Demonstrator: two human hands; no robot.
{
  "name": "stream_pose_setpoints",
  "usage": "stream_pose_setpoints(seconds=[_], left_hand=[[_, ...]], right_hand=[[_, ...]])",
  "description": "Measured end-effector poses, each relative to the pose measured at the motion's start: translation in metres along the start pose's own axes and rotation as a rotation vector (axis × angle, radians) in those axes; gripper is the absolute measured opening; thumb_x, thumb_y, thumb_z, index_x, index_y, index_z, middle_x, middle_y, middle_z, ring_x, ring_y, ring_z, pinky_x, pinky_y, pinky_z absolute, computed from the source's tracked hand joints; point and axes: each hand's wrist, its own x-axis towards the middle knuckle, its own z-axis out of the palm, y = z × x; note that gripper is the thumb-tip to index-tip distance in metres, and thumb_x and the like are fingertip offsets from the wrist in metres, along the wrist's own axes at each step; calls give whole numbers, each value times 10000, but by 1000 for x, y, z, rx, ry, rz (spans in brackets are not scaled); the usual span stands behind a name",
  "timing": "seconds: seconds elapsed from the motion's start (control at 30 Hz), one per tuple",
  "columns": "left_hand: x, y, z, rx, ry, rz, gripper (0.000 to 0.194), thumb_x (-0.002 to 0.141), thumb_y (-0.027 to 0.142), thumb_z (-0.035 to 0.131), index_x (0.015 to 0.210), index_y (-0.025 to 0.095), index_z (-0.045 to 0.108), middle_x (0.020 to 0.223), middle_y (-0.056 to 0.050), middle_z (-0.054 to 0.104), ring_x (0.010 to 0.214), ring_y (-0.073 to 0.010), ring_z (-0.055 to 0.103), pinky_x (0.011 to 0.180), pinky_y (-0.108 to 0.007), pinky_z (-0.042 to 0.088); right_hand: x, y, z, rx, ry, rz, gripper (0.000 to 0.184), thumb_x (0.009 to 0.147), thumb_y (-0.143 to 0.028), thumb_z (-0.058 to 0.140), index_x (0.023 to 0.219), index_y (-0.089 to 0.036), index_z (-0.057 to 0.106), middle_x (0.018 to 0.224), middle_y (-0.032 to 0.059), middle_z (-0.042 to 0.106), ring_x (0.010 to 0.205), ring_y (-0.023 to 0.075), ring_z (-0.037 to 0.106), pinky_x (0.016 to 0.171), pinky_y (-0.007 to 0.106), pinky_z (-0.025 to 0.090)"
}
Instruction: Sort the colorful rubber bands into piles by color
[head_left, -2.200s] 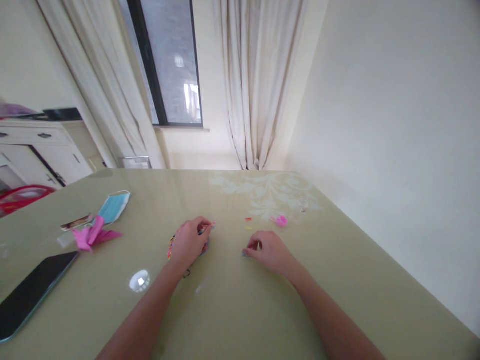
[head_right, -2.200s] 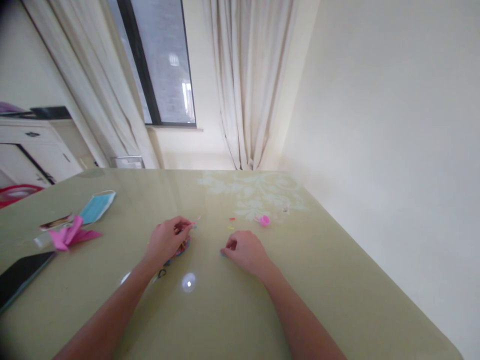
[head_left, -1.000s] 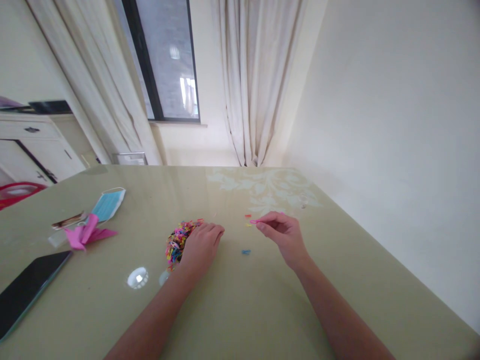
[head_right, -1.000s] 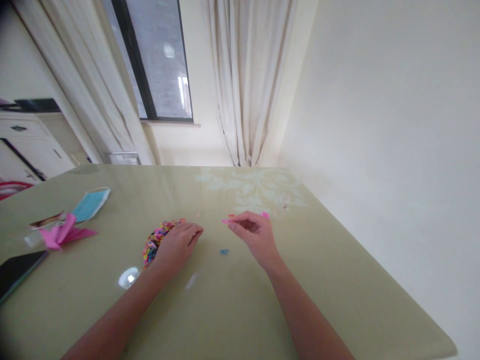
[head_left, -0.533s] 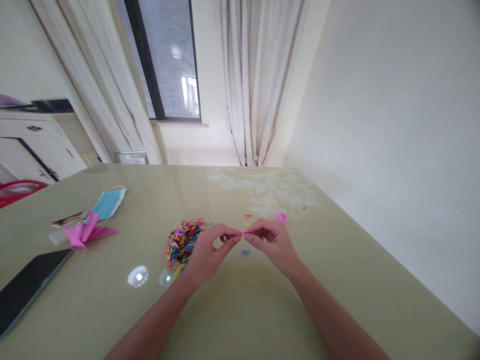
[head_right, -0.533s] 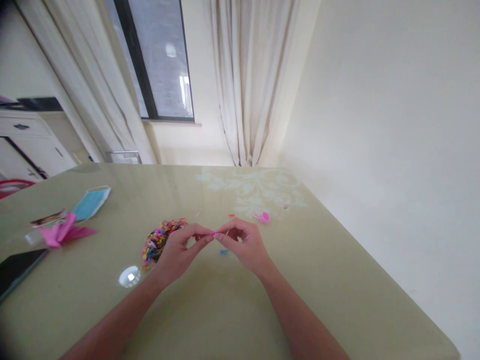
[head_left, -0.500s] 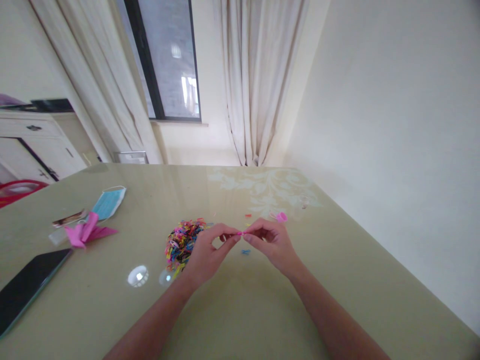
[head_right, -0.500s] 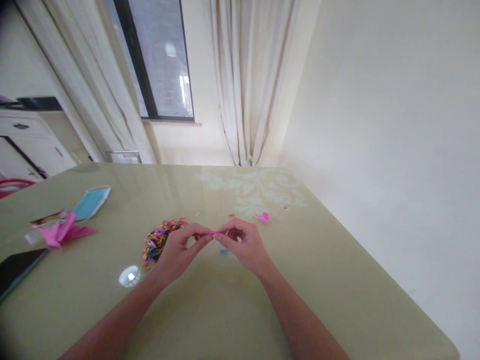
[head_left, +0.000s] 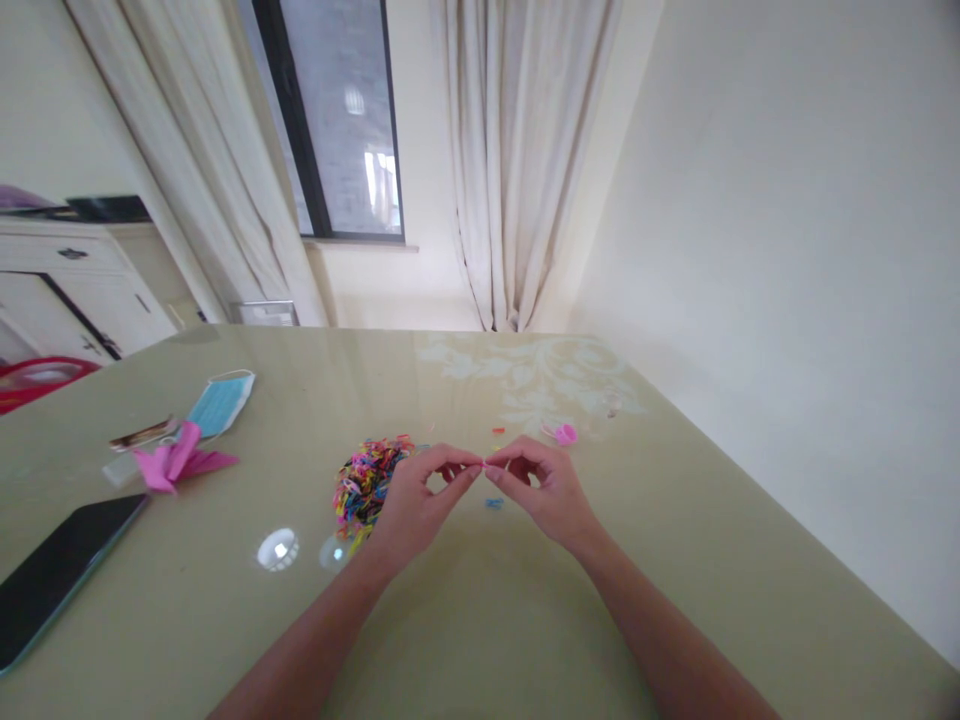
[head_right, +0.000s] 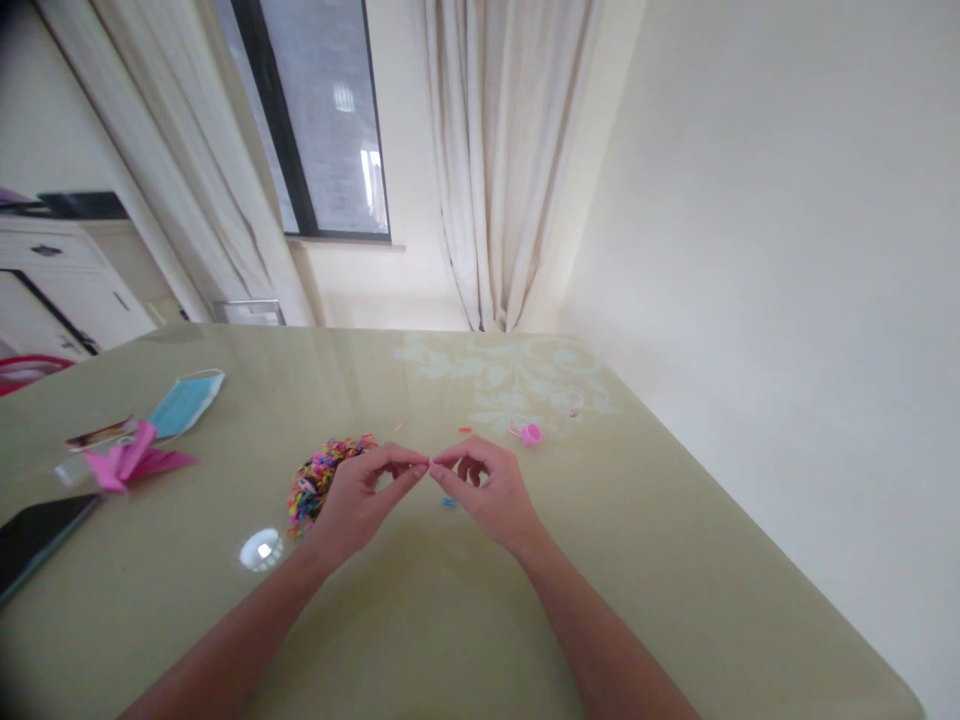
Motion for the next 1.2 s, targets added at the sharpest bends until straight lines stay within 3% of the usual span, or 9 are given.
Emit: stream_pose_setpoints(seconds=[0.17,0.4,0.53,0.67,0.83,1.03,1.2], left_hand=[[0,2,-1,45,6,52,133,921,331,727,921,235,818,820,-8,790,720,-150,663,722,-265,540],[3,-3,-3,118,24,29,202,951,382,677,982,237,815,886,-33,809,757,-177,694,754,-296,560],[3,-22,-12,456,-62,-12,185,951,291,641,1034,247,801,1030,-67,806,948,-244,717,940,-403,542],[0,-40,-21,833,-164,-66,198,914,219,660,1051,255,799,1165,-116,767,1285,-378,603,1100,-565,415],[3,-43,-24,889,-225,-80,232,977,221,560,953,254,788,1061,-106,765,1224,-355,635,1041,-524,438],[5,-41,-23,939,-197,-17,212,966,209,536,891,233,733,1010,-108,757,1129,-337,660,1004,-497,441],[7,-41,-20,941,-141,-45,212,989,216,496,931,227,700,1009,-107,775,1075,-313,687,975,-454,450]], right_hand=[[0,3,2,-26,-18,20,194,889,-381,750,841,-202,805,690,21,706,589,131,537,545,260,417],[1,-6,-9,-109,85,-178,176,933,-367,728,876,-234,830,726,40,716,607,152,533,568,295,459],[0,-8,-20,-134,159,-238,177,960,-375,718,929,-258,848,786,63,742,660,176,572,602,321,482],[1,-3,-26,-134,211,-237,181,970,-376,711,955,-262,852,798,66,728,710,189,596,623,324,472],[11,17,-40,-279,225,-124,236,968,-409,686,937,-233,841,797,64,741,655,174,591,615,308,472],[20,53,-53,-690,34,104,166,929,-248,692,864,-220,843,835,87,793,746,229,698,733,357,510],[16,66,-53,-937,-25,195,195,930,-194,675,839,-236,842,850,102,797,775,246,726,687,332,501]])
